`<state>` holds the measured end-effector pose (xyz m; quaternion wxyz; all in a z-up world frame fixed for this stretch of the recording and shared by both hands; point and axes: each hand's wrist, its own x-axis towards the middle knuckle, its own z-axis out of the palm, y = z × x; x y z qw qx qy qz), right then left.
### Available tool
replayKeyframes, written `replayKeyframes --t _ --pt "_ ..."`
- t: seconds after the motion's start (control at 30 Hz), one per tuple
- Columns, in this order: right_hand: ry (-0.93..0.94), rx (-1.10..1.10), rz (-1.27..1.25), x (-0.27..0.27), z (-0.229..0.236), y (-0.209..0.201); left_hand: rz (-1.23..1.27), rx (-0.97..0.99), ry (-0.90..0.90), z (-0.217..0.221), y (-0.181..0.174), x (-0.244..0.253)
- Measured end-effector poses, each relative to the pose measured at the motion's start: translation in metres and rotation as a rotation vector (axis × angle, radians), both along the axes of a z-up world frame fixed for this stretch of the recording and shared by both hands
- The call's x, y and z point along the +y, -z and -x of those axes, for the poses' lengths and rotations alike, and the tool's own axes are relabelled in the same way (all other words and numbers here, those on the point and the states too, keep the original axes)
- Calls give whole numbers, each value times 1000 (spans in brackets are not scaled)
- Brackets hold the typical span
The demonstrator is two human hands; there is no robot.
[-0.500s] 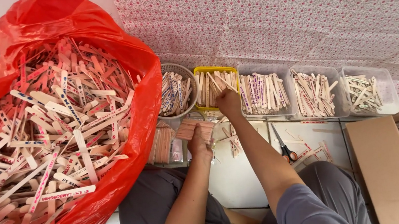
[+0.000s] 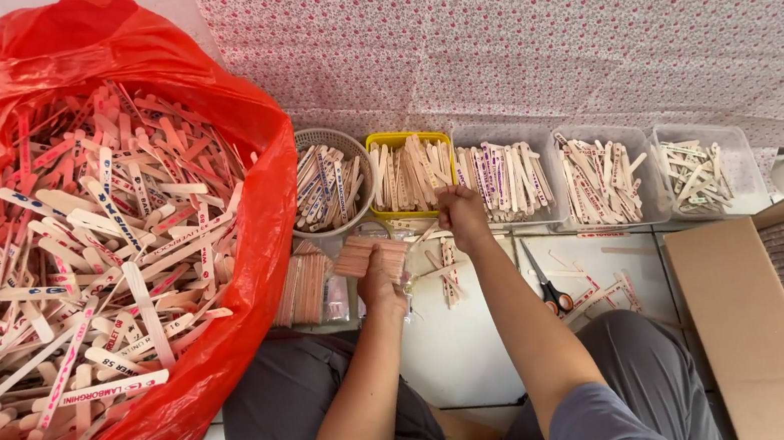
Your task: The person sits on the floor and packs wooden popsicle sticks into small clear plastic bags. They gather sticks from nearby containers, align them into bundles, insert them into the bags, and seal them. The person uses scissors to cut the plastic bags as needed.
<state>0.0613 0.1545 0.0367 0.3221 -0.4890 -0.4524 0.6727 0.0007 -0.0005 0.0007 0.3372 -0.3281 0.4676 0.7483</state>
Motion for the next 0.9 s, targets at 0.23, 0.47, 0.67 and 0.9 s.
replayKeyframes --t 0.23,0.47,0.67,0.9 --pt "65 39 -136 -10 -5 -31 -1 8 0 1 14 6" --pt "-117 63 -146 -15 4 -30 11 4 1 1 16 9" --pt "-279 -623 -449 21 17 29 27 -9 14 1 12 8" --pt "-311 -1027 -681 -22 32 -28 45 -7 9 0 13 10"
